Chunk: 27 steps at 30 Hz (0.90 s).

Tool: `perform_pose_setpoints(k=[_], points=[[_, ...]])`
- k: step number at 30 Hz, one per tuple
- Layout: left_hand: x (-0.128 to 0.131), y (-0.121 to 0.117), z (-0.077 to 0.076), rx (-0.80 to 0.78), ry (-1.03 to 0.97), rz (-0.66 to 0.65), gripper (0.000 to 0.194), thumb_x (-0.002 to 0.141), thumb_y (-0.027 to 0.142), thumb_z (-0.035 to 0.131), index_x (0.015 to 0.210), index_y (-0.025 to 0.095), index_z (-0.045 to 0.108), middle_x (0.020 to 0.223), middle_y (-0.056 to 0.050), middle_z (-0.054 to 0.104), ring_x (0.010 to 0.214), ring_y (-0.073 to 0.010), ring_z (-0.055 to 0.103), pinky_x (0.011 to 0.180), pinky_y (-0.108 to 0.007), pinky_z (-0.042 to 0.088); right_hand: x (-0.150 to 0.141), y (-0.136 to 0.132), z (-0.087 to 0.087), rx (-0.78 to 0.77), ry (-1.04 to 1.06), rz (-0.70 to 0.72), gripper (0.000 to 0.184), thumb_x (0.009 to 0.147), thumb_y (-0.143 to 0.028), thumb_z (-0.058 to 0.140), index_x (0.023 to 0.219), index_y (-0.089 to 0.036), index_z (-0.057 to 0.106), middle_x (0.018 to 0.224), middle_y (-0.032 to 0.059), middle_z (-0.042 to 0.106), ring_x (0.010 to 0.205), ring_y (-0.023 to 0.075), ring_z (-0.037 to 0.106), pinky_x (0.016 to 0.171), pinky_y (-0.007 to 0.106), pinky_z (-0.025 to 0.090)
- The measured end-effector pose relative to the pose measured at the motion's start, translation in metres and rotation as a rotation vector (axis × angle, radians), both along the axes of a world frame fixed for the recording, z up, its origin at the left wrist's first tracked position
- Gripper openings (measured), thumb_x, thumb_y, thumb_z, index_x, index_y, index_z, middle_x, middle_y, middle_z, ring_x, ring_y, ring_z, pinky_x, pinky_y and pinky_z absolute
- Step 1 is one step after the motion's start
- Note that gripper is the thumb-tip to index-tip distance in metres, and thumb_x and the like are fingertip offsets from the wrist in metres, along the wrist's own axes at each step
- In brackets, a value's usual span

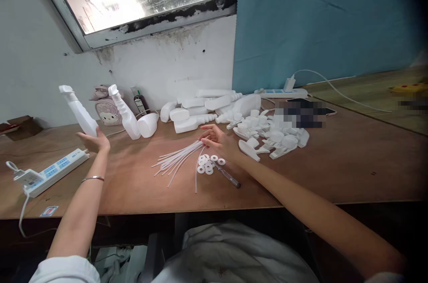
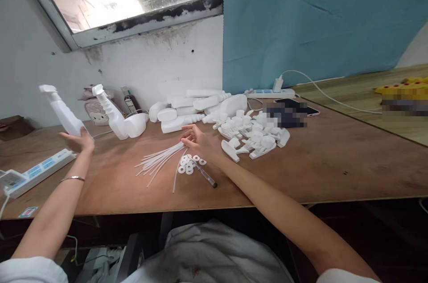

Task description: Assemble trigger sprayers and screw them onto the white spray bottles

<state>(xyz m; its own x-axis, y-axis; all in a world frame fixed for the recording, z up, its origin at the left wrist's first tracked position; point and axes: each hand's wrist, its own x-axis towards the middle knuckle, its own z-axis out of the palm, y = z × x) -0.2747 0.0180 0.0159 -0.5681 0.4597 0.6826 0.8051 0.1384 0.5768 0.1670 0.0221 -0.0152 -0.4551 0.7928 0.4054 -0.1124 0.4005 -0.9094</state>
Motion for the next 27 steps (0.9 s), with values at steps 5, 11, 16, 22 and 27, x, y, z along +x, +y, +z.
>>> perform_pose_setpoints(k=[5, 11, 16, 22, 27], points=[[0.025, -0.03, 0.022, 0.169, 0.21, 0.203, 0.06, 0.079, 0.044, 0.052, 0.117, 0.002, 0.033, 0.118, -0.022, 0.046, 0.11, -0.0322, 0.044, 0.09, -0.046, 0.033, -0.001, -0.003, 0.005, -0.01, 0.023, 0.016, 0.038, 0.076, -0.039, 0.058, 0.106, -0.02, 0.046, 0.085, 0.0031, 0.061, 0.069, 0.0121, 0.058, 0.061, 0.027, 0.049], [0.084, -0.059, 0.02, 0.123, 0.969, -0.162, 0.02, 0.081, 0.025, 0.052, 0.1, 0.017, 0.052, 0.122, -0.012, 0.053, 0.118, -0.0242, 0.045, 0.093, -0.042, 0.035, 0.003, -0.008, 0.017, -0.103, 0.109, 0.109, 0.038, 0.079, -0.047, 0.052, 0.104, -0.019, 0.049, 0.092, 0.0052, 0.061, 0.069, 0.0113, 0.059, 0.06, 0.026, 0.05], [0.133, -0.068, 0.007, 0.086, 1.228, -0.339, 0.022, 0.08, 0.016, 0.052, 0.1, 0.025, 0.056, 0.118, -0.007, 0.058, 0.114, -0.0218, 0.051, 0.09, -0.039, 0.041, 0.004, -0.005, 0.014, -0.118, 0.146, 0.131, 0.038, 0.077, -0.048, 0.054, 0.101, -0.02, 0.048, 0.087, 0.003, 0.06, 0.068, 0.0121, 0.059, 0.058, 0.026, 0.051], [0.158, -0.083, 0.014, 0.025, 1.255, -0.411, 0.031, 0.081, 0.014, 0.05, 0.107, 0.028, 0.056, 0.121, -0.007, 0.056, 0.115, -0.0222, 0.049, 0.09, -0.037, 0.042, 0.004, 0.004, 0.012, -0.056, 0.17, 0.026, 0.035, 0.069, -0.041, 0.065, 0.093, -0.021, 0.05, 0.082, -0.0006, 0.057, 0.067, 0.0116, 0.055, 0.054, 0.024, 0.051], [0.16, -0.095, 0.036, -0.166, 1.136, -0.576, 0.031, 0.082, 0.024, 0.048, 0.112, 0.024, 0.056, 0.118, -0.008, 0.058, 0.109, -0.0226, 0.054, 0.088, -0.034, 0.043, 0.005, 0.008, 0.01, 0.034, 0.173, 0.039, 0.039, 0.064, -0.038, 0.07, 0.095, -0.024, 0.05, 0.091, -0.001, 0.056, 0.077, 0.013, 0.055, 0.063, 0.027, 0.05]])
